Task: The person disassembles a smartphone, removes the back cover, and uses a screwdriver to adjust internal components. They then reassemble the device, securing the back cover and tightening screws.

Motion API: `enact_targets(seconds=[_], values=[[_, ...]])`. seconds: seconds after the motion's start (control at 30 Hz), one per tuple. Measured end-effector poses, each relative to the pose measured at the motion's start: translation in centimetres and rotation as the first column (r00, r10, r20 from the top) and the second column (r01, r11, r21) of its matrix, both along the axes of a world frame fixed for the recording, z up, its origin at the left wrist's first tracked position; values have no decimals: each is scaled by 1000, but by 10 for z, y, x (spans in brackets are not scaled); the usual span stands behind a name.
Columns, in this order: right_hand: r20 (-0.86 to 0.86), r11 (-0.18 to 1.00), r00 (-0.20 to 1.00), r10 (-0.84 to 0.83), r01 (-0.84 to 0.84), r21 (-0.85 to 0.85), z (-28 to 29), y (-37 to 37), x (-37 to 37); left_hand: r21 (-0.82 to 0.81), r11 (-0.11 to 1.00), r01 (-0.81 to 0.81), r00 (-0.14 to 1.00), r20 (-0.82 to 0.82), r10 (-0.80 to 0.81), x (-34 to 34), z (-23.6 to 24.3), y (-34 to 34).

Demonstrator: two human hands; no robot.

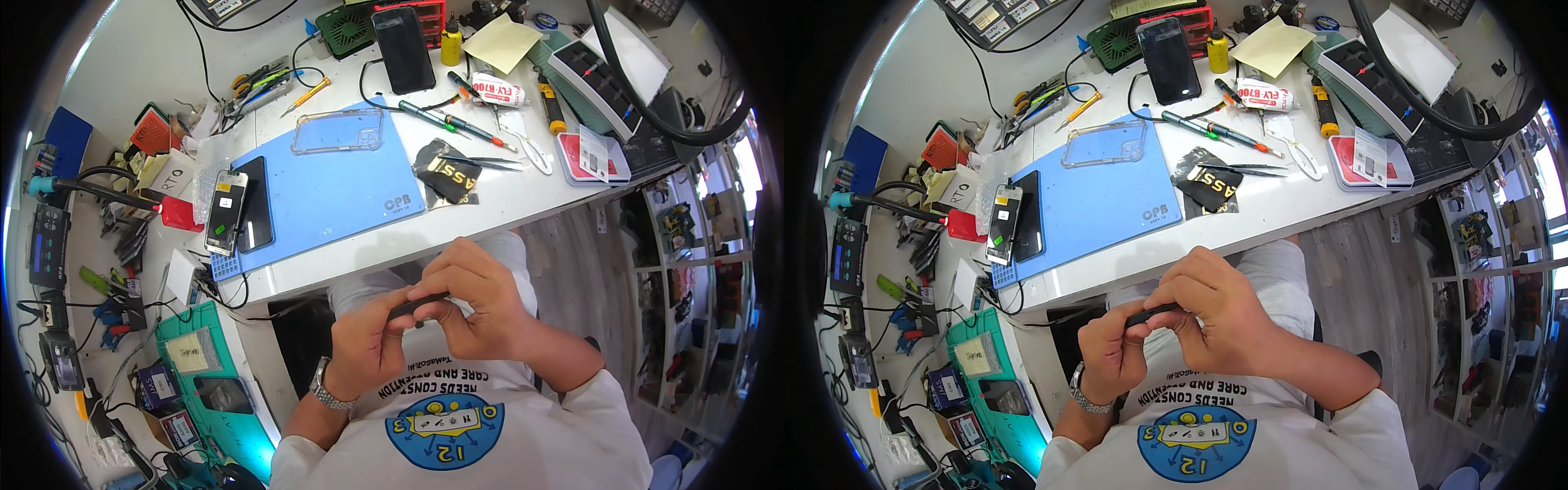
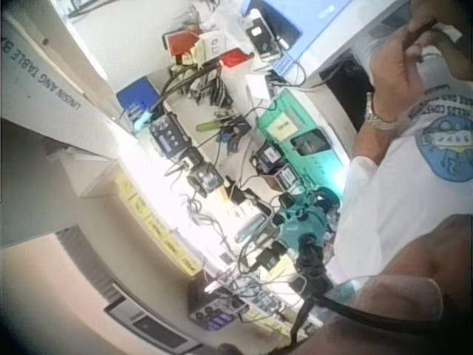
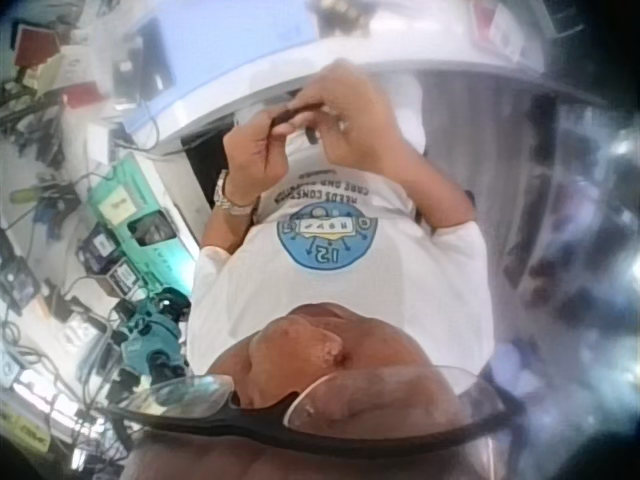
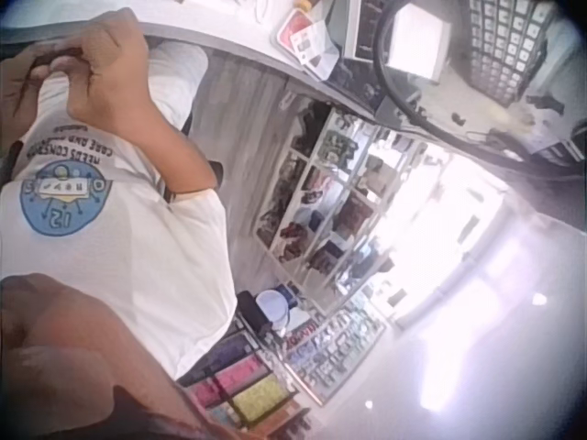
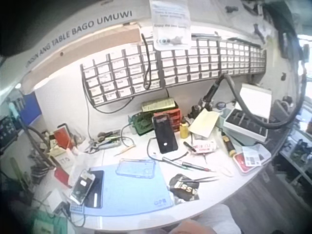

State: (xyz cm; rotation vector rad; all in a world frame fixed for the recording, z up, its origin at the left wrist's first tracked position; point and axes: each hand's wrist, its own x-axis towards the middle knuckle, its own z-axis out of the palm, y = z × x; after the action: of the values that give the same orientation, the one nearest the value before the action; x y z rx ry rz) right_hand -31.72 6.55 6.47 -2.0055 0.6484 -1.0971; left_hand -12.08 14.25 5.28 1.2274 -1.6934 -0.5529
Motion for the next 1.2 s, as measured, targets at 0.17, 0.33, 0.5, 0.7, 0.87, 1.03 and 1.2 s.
enact_targets(seconds=[0.17,0.33,0.5,0.7,0.87,1.03,1.2], values=[[94,972,993,-78,55,230,-3,10,5,81,997,-4,973,-231,23,-9,-18,6],[91,941,994,-63,29,337,-2,6,1,174,984,29,980,-201,7,-5,-26,14],[-42,976,995,90,-80,204,-8,-1,-4,250,964,90,995,-51,-80,-5,-12,11],[97,834,995,-34,-25,551,-18,7,-1,324,941,97,988,-143,-53,-7,-10,6],[23,901,1000,16,-24,433,-11,0,0,412,906,95,994,8,-108,10,-9,9],[-81,959,990,115,-89,269,-17,-8,-3,484,856,184,976,12,-216,17,11,-4],[228,681,962,-152,-65,729,-19,-20,13,199,959,200,682,-731,9,39,-14,-23]])
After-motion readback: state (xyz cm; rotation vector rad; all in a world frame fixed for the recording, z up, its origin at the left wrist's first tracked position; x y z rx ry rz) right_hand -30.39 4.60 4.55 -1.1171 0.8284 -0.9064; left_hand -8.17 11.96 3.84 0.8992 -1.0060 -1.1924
